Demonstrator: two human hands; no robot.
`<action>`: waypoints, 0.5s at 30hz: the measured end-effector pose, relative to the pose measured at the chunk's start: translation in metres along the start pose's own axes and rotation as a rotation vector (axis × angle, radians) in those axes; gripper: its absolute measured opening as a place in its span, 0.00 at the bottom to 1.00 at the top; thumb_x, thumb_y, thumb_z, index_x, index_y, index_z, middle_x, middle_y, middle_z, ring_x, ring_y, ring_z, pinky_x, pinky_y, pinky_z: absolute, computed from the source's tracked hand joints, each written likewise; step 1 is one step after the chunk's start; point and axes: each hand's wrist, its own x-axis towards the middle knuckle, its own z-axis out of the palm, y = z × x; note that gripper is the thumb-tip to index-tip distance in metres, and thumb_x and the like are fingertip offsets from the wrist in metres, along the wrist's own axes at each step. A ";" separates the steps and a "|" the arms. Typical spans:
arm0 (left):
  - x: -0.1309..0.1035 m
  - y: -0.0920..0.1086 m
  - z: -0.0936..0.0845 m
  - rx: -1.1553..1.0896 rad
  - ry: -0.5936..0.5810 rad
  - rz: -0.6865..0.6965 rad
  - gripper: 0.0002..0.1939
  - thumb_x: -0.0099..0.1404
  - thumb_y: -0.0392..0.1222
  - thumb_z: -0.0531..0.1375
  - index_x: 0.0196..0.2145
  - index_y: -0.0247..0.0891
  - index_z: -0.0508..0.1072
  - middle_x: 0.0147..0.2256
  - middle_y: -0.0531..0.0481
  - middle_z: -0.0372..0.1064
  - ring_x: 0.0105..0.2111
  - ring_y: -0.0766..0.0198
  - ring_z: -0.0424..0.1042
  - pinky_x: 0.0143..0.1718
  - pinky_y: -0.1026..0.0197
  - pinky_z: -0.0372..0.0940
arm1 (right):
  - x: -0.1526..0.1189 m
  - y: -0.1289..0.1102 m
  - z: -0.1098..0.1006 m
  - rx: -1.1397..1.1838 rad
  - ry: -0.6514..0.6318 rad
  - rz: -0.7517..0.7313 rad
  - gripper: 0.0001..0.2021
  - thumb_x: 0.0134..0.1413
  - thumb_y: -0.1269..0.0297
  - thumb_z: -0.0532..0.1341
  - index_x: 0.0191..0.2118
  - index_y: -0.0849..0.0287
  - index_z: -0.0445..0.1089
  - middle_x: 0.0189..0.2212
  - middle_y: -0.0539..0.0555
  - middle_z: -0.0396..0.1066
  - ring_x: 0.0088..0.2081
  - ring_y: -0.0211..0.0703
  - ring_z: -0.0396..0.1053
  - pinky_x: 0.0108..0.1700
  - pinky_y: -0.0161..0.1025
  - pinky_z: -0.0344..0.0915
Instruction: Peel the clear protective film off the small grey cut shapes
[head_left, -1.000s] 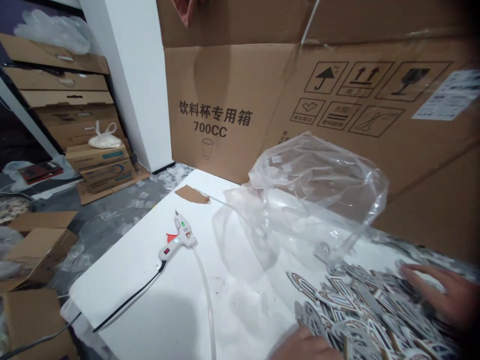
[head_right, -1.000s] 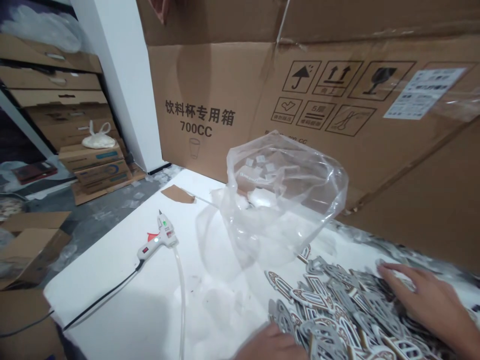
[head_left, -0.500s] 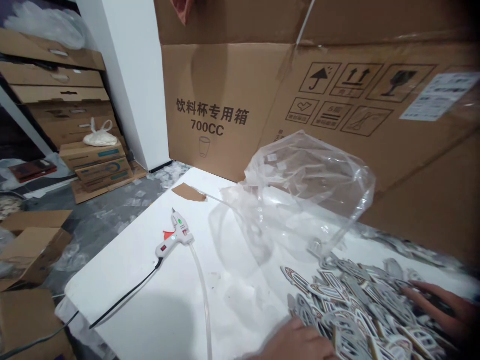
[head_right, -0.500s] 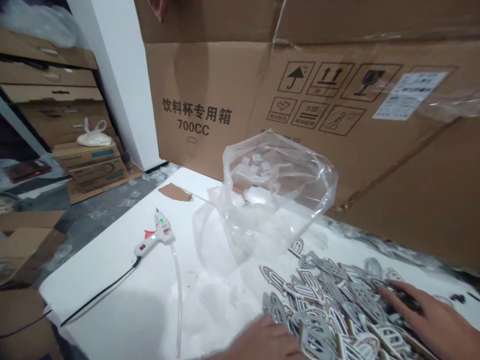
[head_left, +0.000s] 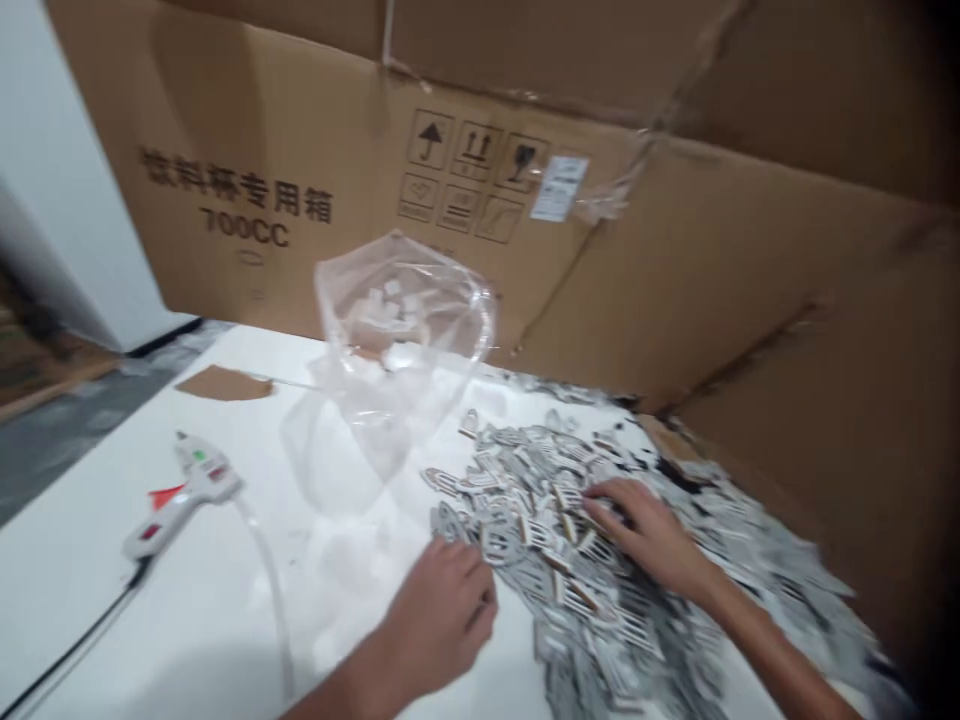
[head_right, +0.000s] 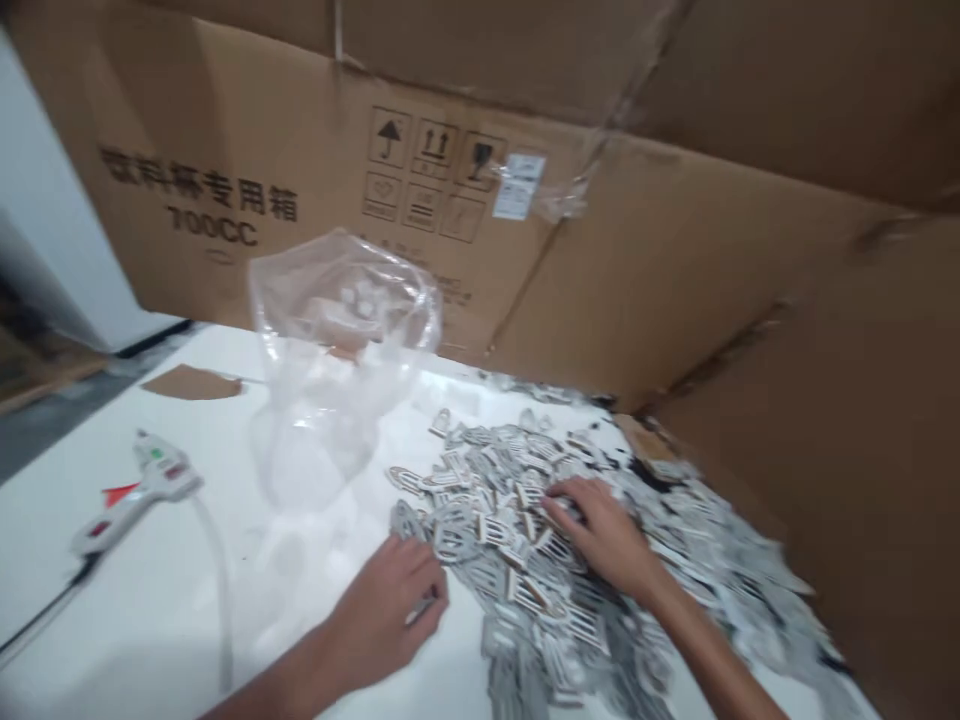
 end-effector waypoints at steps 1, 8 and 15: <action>0.000 0.002 -0.001 -0.021 0.004 -0.001 0.04 0.75 0.33 0.60 0.41 0.41 0.71 0.42 0.48 0.75 0.44 0.54 0.73 0.49 0.49 0.62 | -0.006 -0.005 -0.004 0.016 -0.026 0.010 0.30 0.64 0.28 0.57 0.42 0.49 0.84 0.48 0.58 0.83 0.54 0.58 0.78 0.67 0.57 0.72; -0.002 0.010 0.000 -0.076 -0.020 -0.025 0.07 0.75 0.30 0.59 0.40 0.41 0.70 0.40 0.51 0.72 0.43 0.54 0.71 0.49 0.49 0.61 | -0.004 0.030 -0.026 0.121 0.107 0.208 0.37 0.69 0.29 0.50 0.52 0.57 0.79 0.54 0.61 0.81 0.54 0.54 0.79 0.61 0.49 0.75; -0.001 0.011 -0.001 -0.064 -0.020 -0.023 0.07 0.76 0.31 0.59 0.40 0.41 0.70 0.40 0.50 0.73 0.42 0.55 0.71 0.47 0.50 0.60 | 0.048 0.052 0.008 0.018 0.040 0.229 0.37 0.56 0.33 0.64 0.52 0.64 0.83 0.56 0.71 0.80 0.61 0.71 0.75 0.69 0.63 0.69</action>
